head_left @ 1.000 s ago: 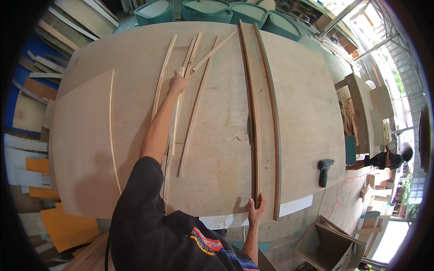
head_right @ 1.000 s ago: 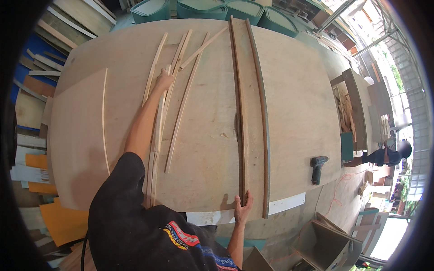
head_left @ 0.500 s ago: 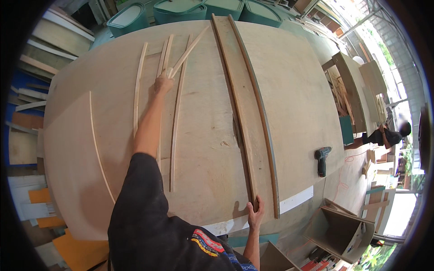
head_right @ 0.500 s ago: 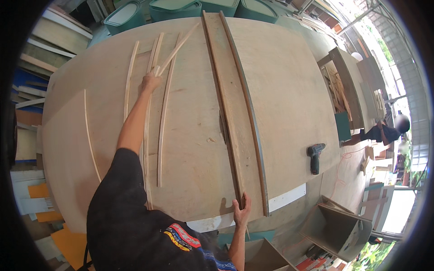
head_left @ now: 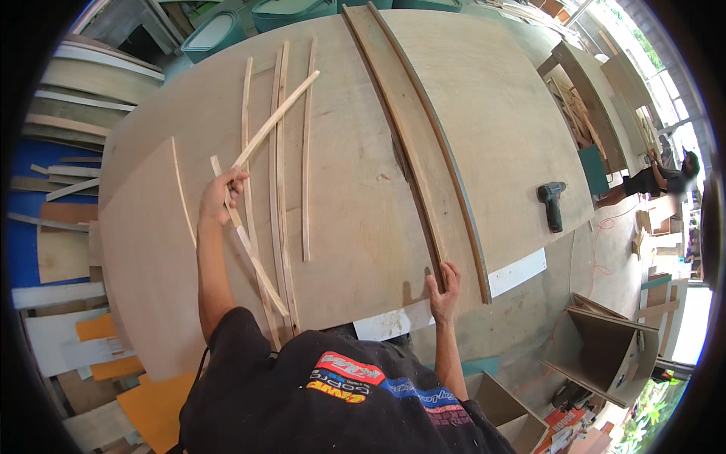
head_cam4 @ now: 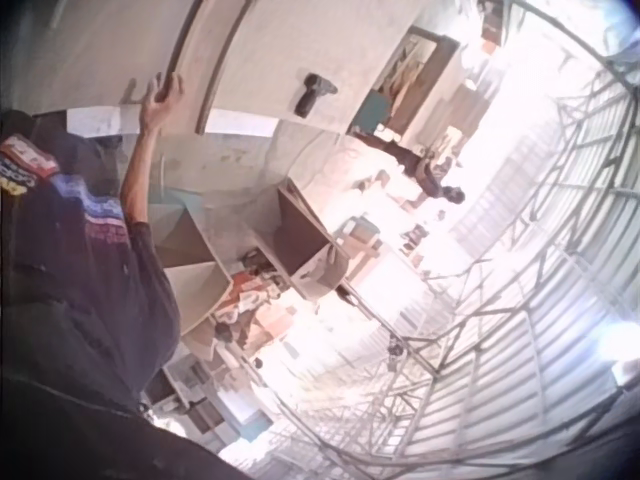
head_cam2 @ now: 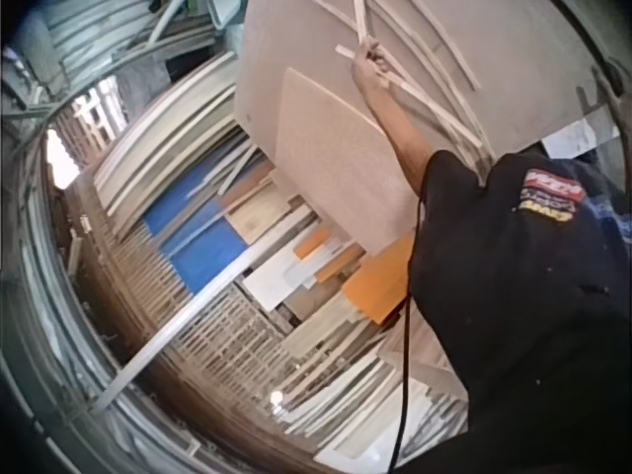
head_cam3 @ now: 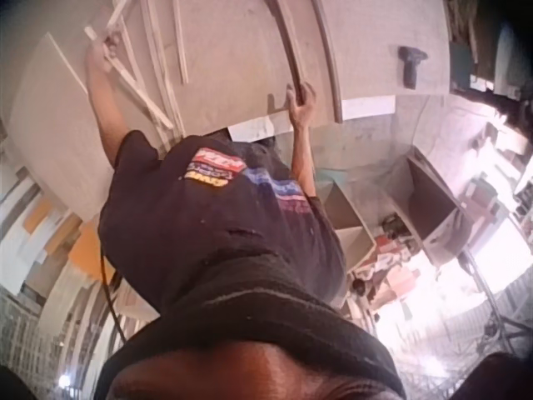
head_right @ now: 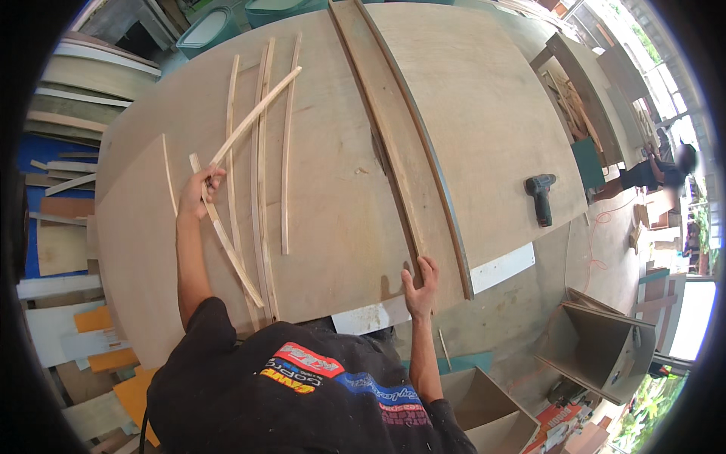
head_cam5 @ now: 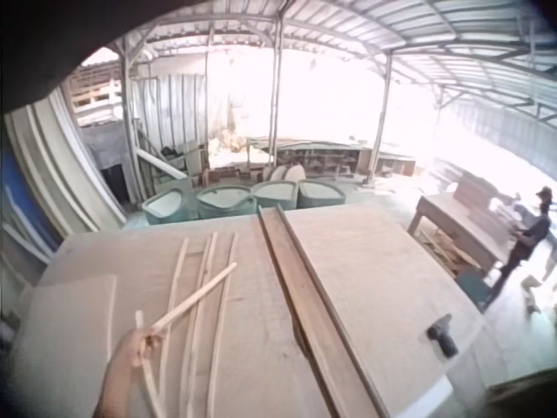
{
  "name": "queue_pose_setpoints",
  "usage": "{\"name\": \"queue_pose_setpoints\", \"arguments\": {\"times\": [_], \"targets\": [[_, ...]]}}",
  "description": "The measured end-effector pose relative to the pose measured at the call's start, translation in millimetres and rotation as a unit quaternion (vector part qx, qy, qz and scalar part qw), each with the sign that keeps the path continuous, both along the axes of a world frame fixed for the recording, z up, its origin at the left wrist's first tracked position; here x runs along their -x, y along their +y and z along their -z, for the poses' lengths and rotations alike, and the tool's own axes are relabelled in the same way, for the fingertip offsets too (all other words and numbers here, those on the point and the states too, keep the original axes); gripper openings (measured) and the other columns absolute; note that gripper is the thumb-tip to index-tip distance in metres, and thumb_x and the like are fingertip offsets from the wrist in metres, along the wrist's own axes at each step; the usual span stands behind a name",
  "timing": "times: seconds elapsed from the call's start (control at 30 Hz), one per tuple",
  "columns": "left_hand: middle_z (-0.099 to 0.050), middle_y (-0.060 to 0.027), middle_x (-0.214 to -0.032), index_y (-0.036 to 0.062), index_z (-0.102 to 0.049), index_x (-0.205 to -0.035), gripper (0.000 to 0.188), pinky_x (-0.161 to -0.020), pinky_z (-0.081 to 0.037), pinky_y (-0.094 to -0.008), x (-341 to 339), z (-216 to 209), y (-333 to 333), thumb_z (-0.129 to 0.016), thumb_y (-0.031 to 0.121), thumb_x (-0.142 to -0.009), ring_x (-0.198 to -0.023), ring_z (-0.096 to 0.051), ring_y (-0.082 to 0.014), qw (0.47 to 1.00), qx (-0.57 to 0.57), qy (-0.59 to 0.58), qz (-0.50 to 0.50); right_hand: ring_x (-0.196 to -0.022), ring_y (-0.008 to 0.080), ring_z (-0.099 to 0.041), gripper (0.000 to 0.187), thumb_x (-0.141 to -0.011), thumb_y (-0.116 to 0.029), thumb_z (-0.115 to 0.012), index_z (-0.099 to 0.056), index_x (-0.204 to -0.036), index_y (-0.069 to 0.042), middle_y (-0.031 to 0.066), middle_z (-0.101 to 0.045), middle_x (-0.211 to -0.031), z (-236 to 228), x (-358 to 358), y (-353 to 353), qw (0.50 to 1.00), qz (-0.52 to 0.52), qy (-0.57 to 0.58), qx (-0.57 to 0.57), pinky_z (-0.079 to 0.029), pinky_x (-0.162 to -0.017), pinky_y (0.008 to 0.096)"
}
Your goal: The person fits thin wood strips into a guide on a large plywood board by hand. They pick up, align, and press the strips into place one at a time.
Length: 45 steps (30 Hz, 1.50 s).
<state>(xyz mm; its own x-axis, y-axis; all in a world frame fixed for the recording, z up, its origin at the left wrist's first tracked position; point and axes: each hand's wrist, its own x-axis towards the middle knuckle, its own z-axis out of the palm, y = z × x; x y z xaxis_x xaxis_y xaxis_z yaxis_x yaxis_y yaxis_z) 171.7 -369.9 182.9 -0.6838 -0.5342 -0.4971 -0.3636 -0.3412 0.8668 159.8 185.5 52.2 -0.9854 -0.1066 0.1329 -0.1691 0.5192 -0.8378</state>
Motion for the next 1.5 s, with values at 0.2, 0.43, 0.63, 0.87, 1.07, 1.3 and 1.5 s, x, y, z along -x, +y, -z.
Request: {"name": "queue_pose_setpoints", "arguments": {"times": [0.2,0.43,0.63,0.87,1.07,1.3,1.5], "targets": [[-0.052,0.0028,-0.068,0.0018,-0.07,-0.096,0.03,-0.044,-0.031,-0.0205,-90.2,-28.3,123.9,-0.068,0.032,-0.093,-0.053,-0.041,-0.0047,0.99,-0.005,0.056,-0.129,-0.113,0.0265,-0.063,0.039,-0.092,-0.02,-0.072,-0.063,-0.125,-0.001,0.0163,-0.065,-0.121,-42.5,-35.8,-39.0,0.978,-0.161,-0.102,0.089,-0.048,-0.1,0.0385],[-0.054,0.0013,-0.068,-0.0006,-0.069,-0.104,0.033,-0.043,-0.034,-0.0194,-135.7,-37.7,311.2,-0.067,0.031,-0.096,-0.052,-0.044,-0.0038,0.969,0.078,0.126,-0.195,-0.107,0.022,-0.065,0.051,-0.103,-0.034,-0.057,-0.053,-0.137,0.004,0.0141,-0.068,-0.117,-110.5,-40.2,-130.1,0.892,-0.331,-0.164,0.262,-0.05,-0.096,0.0343],[-0.057,0.0014,-0.069,0.0009,-0.068,-0.104,0.032,-0.042,-0.034,-0.0201,-193.3,-50.4,368.5,-0.065,0.032,-0.098,-0.051,-0.044,-0.0028,0.978,0.089,0.162,-0.092,-0.085,0.0184,-0.067,0.034,-0.105,-0.025,-0.053,-0.054,-0.128,0.0,0.0119,-0.068,-0.101,-190.0,-45.9,-164.8,0.766,-0.383,-0.359,0.372,-0.055,-0.08,0.0316],[-0.06,-0.0013,-0.082,0.0007,-0.06,-0.111,0.05,-0.08,-0.049,-0.0292,-227.4,-79.8,347.7,-0.066,0.048,-0.096,-0.082,-0.06,-0.012,0.951,0.262,0.122,0.105,-0.084,0.0178,-0.07,0.028,-0.106,-0.02,-0.05,-0.05,-0.128,-0.001,0.0107,-0.068,-0.095,-238.7,-63.9,-131.0,0.726,-0.395,-0.229,0.515,-0.059,-0.072,0.0323],[-0.058,-0.0051,-0.088,0.0033,-0.052,-0.12,0.077,-0.074,-0.049,-0.0298,-260.8,-75.3,320.4,-0.059,0.072,-0.087,-0.08,-0.057,-0.0125,0.912,0.356,0.116,0.167,-0.082,0.0198,-0.069,0.024,-0.107,-0.023,-0.051,-0.05,-0.12,-0.003,0.0123,-0.067,-0.095,-239.2,-82.7,-130.0,0.752,-0.369,-0.211,0.503,-0.058,-0.074,0.0338],[-0.06,-0.0174,-0.089,-0.0006,-0.05,-0.113,0.079,-0.077,-0.047,-0.0401,-298.3,-75.4,286.7,-0.054,0.074,-0.089,-0.086,-0.058,-0.0238,0.942,0.241,0.013,0.235,-0.082,0.0189,-0.07,0.022,-0.106,-0.025,-0.054,-0.052,-0.111,-0.004,0.0122,-0.066,-0.093,-223.0,-131.8,-159.6,0.788,-0.354,-0.215,0.456,-0.059,-0.074,0.0351],[-0.058,-0.0058,-0.085,0.0025,-0.052,-0.119,0.07,-0.064,-0.049,-0.0295,-316.9,-50.6,265.0,-0.06,0.067,-0.091,-0.072,-0.057,-0.0138,0.944,0.235,0.03,0.23,-0.08,0.02,-0.071,0.021,-0.104,-0.022,-0.058,-0.054,-0.113,-0.004,0.0121,-0.067,-0.092,-213.3,-154.2,-178.4,0.81,-0.34,-0.208,0.429,-0.06,-0.068,0.0338]]}}
